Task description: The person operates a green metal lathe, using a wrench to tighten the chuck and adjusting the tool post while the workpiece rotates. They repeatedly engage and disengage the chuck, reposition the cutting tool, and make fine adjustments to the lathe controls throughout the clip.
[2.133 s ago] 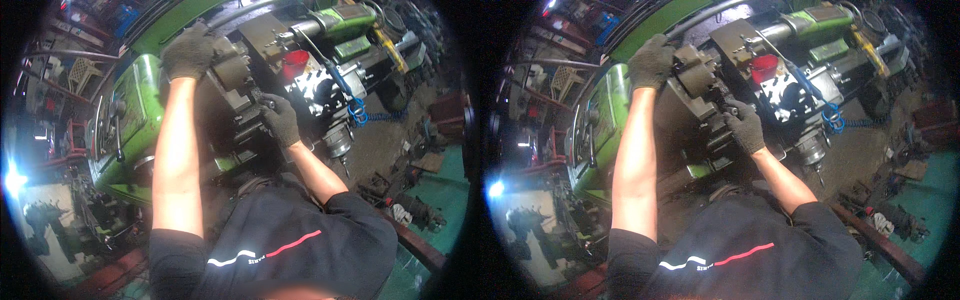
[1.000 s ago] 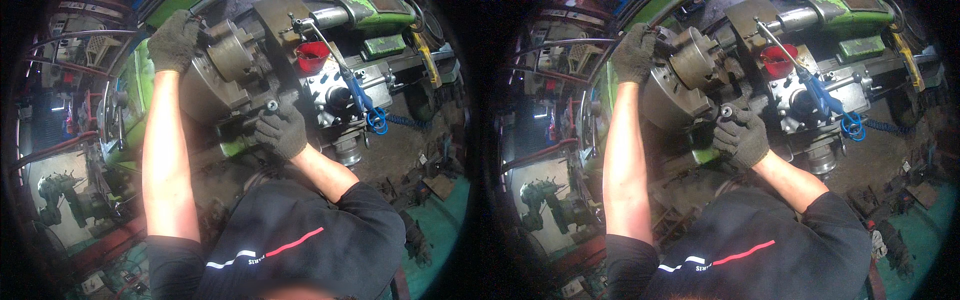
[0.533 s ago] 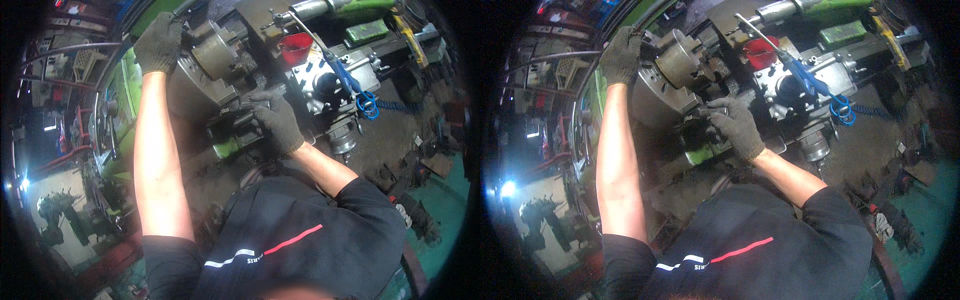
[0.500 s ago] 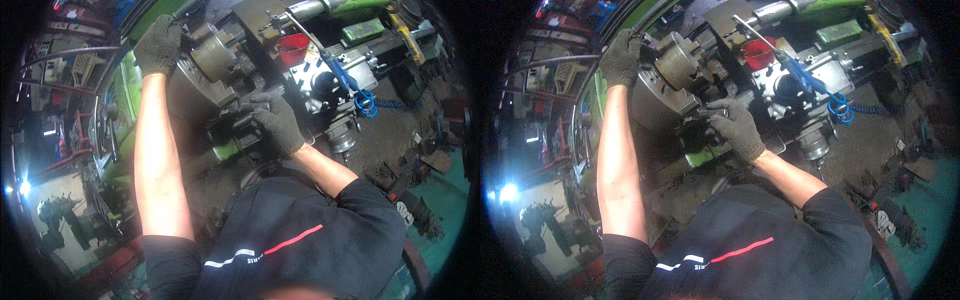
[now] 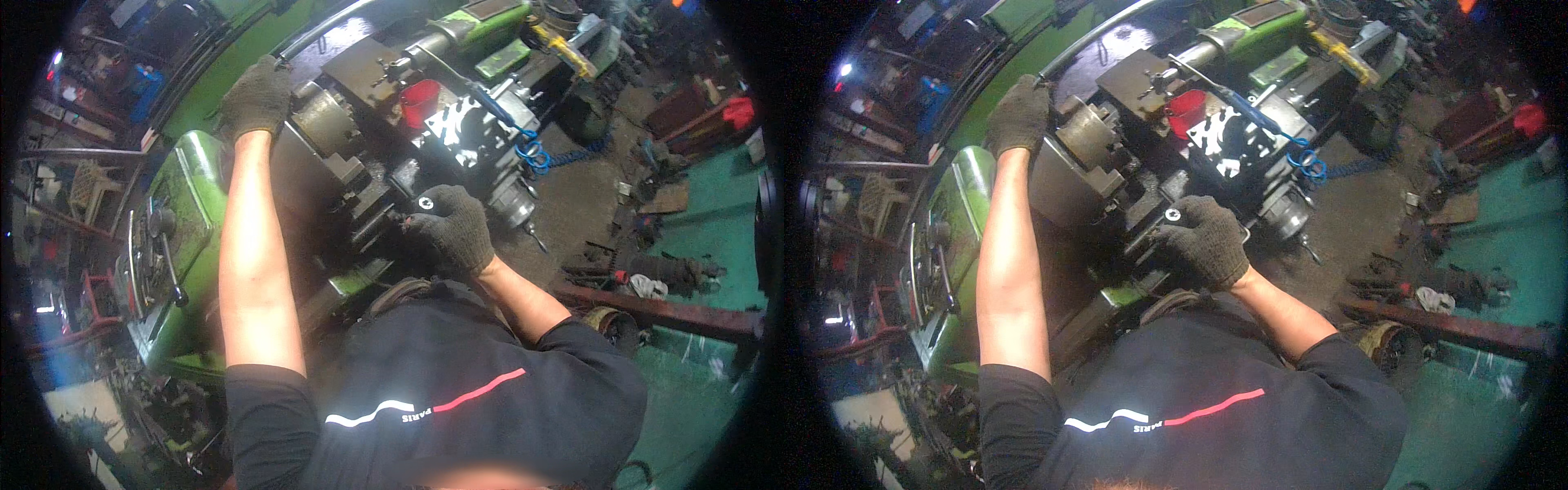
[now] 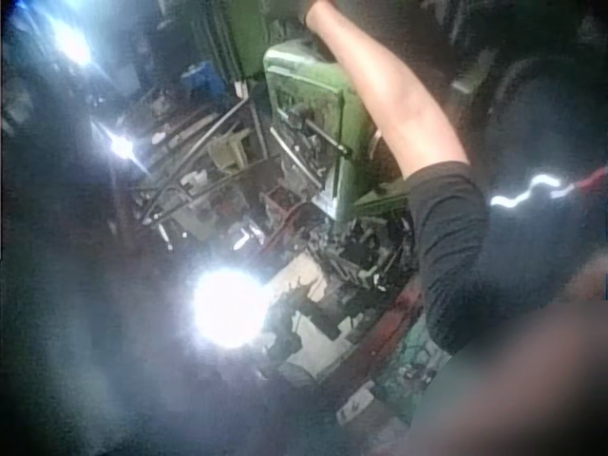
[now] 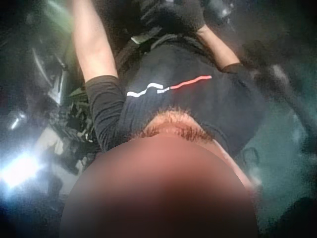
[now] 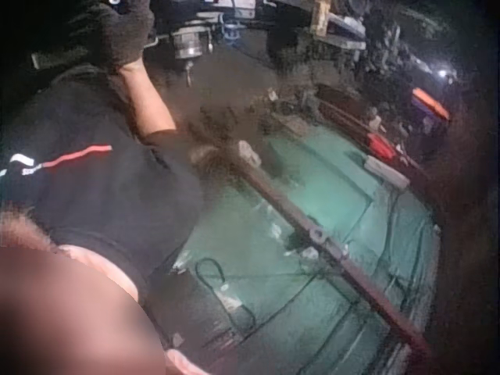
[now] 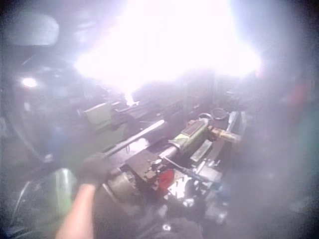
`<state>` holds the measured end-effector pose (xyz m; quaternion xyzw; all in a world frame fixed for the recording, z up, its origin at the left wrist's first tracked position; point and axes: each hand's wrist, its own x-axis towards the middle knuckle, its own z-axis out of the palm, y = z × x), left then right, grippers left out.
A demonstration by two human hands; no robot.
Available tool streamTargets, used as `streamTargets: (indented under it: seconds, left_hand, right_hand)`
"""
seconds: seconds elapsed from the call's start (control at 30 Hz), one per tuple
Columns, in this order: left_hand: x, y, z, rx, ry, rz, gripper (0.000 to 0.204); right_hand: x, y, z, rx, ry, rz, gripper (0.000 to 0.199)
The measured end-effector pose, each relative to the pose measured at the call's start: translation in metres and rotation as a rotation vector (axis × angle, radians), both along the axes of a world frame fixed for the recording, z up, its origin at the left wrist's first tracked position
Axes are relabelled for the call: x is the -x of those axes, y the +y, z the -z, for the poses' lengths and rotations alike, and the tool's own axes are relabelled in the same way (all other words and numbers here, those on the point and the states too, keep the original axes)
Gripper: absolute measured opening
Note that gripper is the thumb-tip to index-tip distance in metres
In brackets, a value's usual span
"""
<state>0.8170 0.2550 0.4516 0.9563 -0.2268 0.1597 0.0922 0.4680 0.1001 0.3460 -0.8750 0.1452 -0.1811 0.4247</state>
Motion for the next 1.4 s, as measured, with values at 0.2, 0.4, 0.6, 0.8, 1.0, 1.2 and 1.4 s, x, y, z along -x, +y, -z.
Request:
streamTargets:
  seconds: [0.2, 0.4, 0.6, 0.8, 1.0, 1.2, 1.4]
  left_hand:
    - [-0.006, 0.005, 0.006, -0.009, -0.027, 0.069, 0.045]
    - [-0.007, 0.004, 0.007, 0.006, -0.041, 0.097, 0.044]
    - [0.0, 0.005, 0.003, 0.007, -0.052, 0.108, 0.045]
    - [-0.003, 0.009, 0.002, 0.023, -0.047, 0.12, 0.045]
    - [-0.009, 0.006, 0.005, 0.006, -0.045, 0.112, 0.044]
    - [-0.008, 0.004, 0.004, 0.026, -0.024, 0.103, 0.043]
    - [-0.029, 0.002, 0.022, 0.147, -0.018, 0.186, 0.052]
  right_hand:
    - [0.039, 0.015, -0.025, 0.304, -0.103, 0.067, 0.046]
    - [0.061, 0.03, -0.045, 0.212, -0.144, 0.131, 0.042]
    - [0.065, 0.034, -0.053, 0.456, -0.269, 0.052, 0.03]
    - [0.058, 0.025, -0.057, 0.637, -0.382, -0.011, 0.029]
    - [0.05, 0.021, -0.048, 0.45, -0.291, 0.091, 0.041]
    - [0.051, 0.026, -0.053, 0.45, -0.323, 0.132, 0.046]
    - [0.067, 0.037, -0.064, 0.171, -0.175, 0.199, 0.044]
